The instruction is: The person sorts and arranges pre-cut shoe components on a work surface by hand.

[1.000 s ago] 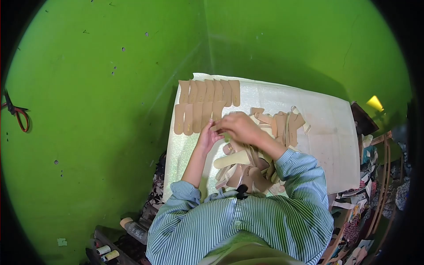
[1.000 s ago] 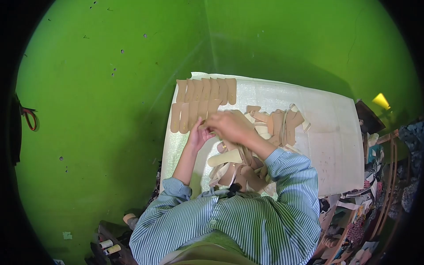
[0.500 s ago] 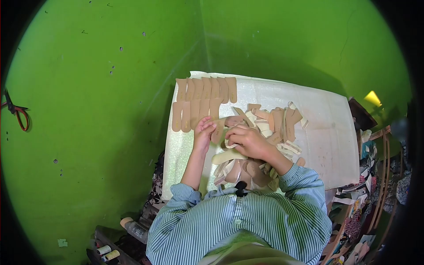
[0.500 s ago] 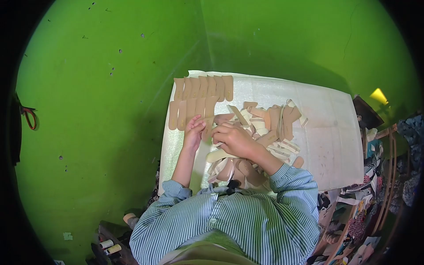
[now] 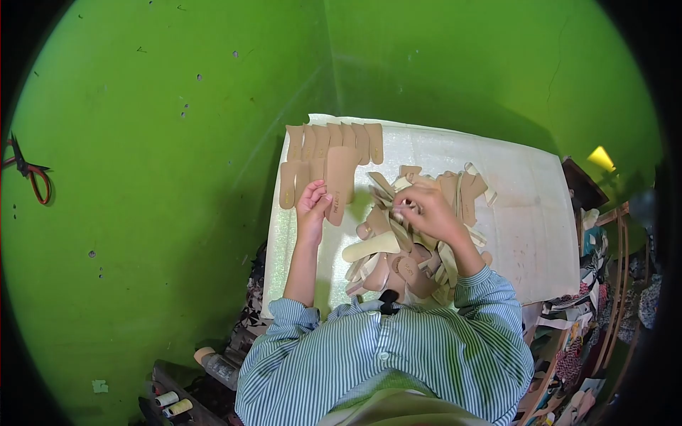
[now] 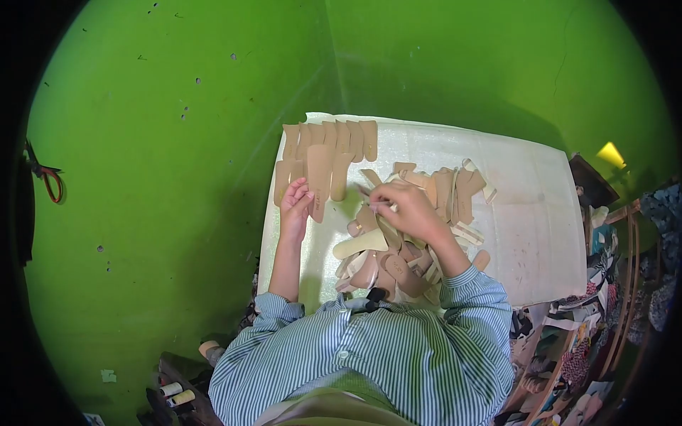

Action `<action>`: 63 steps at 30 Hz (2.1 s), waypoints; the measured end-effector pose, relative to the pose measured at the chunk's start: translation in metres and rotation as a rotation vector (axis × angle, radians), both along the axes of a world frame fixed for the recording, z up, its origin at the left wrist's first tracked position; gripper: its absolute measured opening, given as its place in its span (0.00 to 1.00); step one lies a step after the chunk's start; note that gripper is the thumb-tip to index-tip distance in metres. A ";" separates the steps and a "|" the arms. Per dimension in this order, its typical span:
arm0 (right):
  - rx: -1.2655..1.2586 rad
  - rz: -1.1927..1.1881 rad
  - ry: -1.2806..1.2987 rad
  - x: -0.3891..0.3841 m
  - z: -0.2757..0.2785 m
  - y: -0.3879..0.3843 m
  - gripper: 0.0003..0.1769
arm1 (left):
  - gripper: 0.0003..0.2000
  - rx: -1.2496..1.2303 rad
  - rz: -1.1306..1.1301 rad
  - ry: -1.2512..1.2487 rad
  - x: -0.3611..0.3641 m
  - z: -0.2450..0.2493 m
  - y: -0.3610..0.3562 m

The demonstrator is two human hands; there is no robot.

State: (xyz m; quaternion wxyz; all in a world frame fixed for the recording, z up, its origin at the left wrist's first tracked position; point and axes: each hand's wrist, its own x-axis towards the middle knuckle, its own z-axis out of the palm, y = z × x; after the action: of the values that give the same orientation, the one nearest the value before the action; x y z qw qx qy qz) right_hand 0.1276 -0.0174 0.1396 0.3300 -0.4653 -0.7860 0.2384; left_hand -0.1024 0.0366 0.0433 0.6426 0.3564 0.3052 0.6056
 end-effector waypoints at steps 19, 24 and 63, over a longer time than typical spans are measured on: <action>-0.101 -0.291 0.806 0.027 -0.005 -0.005 0.06 | 0.14 -0.031 -0.037 0.134 0.027 -0.008 -0.008; -0.204 -0.370 0.355 0.030 -0.002 -0.023 0.07 | 0.18 -0.054 -0.266 -0.003 0.070 -0.016 -0.024; -0.537 -0.095 0.068 0.069 -0.070 -0.036 0.07 | 0.31 0.108 -0.204 0.647 0.101 -0.101 -0.018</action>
State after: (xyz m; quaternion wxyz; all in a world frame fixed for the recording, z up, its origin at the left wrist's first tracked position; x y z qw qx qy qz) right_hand 0.1961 -0.0537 0.0697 0.2318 -0.5643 -0.6604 0.4379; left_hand -0.0015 0.0184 -0.0574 0.5499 0.5923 0.4235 0.4093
